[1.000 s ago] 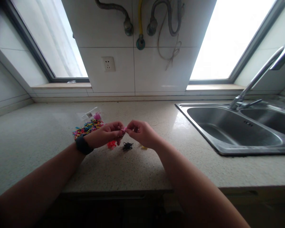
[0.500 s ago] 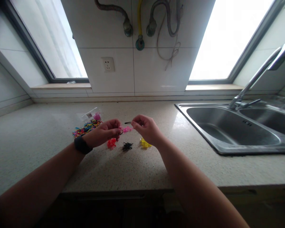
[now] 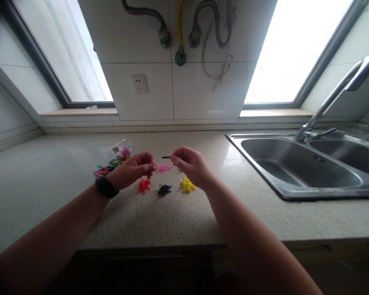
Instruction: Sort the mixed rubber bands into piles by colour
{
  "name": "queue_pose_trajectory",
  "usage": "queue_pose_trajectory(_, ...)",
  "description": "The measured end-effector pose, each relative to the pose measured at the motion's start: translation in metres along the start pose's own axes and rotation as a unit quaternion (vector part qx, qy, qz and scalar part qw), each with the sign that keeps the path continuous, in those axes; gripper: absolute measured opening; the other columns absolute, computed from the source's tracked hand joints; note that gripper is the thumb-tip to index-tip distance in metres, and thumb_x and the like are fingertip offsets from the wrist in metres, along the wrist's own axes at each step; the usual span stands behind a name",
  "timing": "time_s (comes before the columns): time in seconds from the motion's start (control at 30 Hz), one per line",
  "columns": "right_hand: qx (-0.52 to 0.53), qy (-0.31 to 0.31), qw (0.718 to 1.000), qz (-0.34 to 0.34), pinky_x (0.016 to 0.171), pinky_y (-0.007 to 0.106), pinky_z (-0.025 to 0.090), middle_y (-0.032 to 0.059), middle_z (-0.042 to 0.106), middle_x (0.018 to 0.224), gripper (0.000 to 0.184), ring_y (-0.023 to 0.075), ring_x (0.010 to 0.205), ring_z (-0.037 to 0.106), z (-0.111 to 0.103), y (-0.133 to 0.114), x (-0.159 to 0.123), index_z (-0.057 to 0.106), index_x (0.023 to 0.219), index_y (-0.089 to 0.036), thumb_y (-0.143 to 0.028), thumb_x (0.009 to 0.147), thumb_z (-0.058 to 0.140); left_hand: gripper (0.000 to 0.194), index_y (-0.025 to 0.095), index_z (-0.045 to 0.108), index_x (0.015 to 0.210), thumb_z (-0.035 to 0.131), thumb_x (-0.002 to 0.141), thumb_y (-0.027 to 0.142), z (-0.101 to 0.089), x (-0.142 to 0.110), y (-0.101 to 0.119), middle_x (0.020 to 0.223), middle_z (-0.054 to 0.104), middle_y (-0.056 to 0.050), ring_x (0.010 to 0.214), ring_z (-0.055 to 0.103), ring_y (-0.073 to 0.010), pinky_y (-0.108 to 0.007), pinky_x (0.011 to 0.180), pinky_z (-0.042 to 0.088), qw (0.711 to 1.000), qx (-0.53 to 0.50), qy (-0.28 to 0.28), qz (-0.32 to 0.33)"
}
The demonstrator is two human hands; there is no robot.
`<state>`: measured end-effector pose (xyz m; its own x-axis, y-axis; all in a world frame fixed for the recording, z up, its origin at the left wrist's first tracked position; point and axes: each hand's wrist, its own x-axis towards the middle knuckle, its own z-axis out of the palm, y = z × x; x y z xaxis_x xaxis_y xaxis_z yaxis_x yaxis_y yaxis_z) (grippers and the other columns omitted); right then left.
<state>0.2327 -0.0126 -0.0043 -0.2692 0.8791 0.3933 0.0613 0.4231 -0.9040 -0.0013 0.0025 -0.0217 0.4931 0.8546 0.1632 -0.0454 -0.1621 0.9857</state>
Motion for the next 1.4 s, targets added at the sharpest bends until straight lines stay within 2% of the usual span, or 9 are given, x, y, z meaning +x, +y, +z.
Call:
queue_pose_trajectory(0.17, -0.018, 0.003, 1.0, -0.002, 0.049, 0.028, 0.032, -0.002, 0.05, 0.068, 0.02, 0.0091, 0.056, 0.038, -0.0016, -0.0035, -0.0005, 0.057, 0.083, -0.021, -0.04, 0.079, 0.064, 0.017, 0.016, 0.054, 0.086, 0.068, 0.085, 0.025, -0.0032, 0.0007, -0.0016, 0.078, 0.058, 0.002, 0.063, 0.057, -0.0078, -0.023, 0.063, 0.048, 1.0, 0.007, 0.003, 0.002)
queue_pose_trajectory(0.83, 0.046, 0.011, 0.998, -0.043, 0.05, 0.027, 0.032, -0.0017, 0.057, 0.067, 0.011, 0.0087, 0.057, 0.043, -0.004, -0.0049, -0.0025, 0.065, 0.081, -0.019, -0.024, 0.076, 0.072, 0.017, 0.016, 0.053, 0.088, 0.068, 0.085, 0.024, -0.0087, 0.0015, -0.0051, 0.079, 0.058, 0.002, 0.065, 0.057, -0.0079, -0.023, 0.063, 0.048, 1.0, 0.013, -0.002, 0.008)
queue_pose_trajectory(1.4, -0.002, -0.01, 0.998, -0.055, 0.052, 0.028, 0.033, -0.0026, 0.053, 0.066, 0.013, 0.0097, 0.058, 0.042, -0.0066, -0.0028, -0.003, 0.064, 0.081, -0.02, -0.029, 0.076, 0.072, 0.017, 0.016, 0.054, 0.088, 0.068, 0.084, 0.024, -0.0088, 0.0009, -0.0033, 0.08, 0.059, 0.001, 0.065, 0.058, -0.0083, -0.025, 0.064, 0.049, 1.0, 0.025, 0.006, 0.006)
